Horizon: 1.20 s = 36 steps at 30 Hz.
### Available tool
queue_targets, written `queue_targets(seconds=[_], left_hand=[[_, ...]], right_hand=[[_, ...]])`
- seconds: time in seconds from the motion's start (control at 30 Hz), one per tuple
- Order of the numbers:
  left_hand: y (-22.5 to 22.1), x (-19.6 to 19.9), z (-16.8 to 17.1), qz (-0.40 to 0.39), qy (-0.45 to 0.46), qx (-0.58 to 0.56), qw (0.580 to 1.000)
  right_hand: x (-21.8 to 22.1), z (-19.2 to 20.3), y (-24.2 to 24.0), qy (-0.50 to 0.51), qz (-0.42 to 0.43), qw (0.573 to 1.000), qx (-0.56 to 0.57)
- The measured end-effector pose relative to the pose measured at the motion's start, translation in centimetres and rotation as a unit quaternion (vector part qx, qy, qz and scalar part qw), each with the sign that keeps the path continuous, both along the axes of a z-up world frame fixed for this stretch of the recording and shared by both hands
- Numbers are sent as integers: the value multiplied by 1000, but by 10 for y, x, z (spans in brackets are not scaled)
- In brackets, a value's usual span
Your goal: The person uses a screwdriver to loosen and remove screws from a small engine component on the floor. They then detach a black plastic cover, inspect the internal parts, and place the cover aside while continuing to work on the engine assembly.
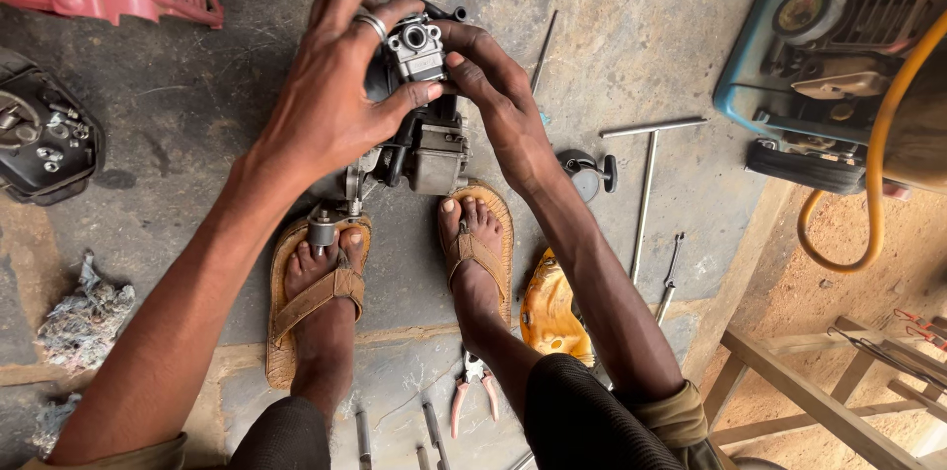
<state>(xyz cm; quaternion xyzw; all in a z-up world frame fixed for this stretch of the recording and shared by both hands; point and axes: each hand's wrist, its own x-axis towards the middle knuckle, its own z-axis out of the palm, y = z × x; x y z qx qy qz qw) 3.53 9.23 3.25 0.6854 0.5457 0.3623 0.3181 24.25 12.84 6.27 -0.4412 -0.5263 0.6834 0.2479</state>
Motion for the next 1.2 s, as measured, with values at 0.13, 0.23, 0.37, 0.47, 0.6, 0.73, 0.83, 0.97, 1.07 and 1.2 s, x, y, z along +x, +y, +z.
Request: queue_targets(seconds=[0.13,0.23,0.37,0.47,0.6,0.73,0.83,0.97,1.07,1.2], left_hand=[[1,-3,0,8,4,-46,999],[2,-5,1,4,-45,-34,998],[0,-5,1,23,-66,4,998],[-6,-6,-4,32,-139,11,990],[-7,-13,-11,25,-334,-131,933],[-10,-13,-17,23,-375,-100,921],[-11,-8,-22,58,-366,-85,925],[-5,-3,-29,86,-379,-76,918],[-2,-5,-33,77,-389,-67,916],[-2,-5,-34,87,-428,-113,892]], right_hand=[[-5,5,2,-21,8,1000,11],[-8,7,4,2,-3,1000,-2],[-12,3,6,-7,-5,1000,23],[-12,-2,3,-17,-23,999,43],[-15,-6,8,-8,-45,998,44],[-14,-6,13,-26,-51,998,17],[-15,-5,18,-25,-31,999,21],[-17,-1,16,-20,-22,999,17],[-23,4,13,-17,-13,1000,7],[-34,8,9,-26,-34,999,-20]])
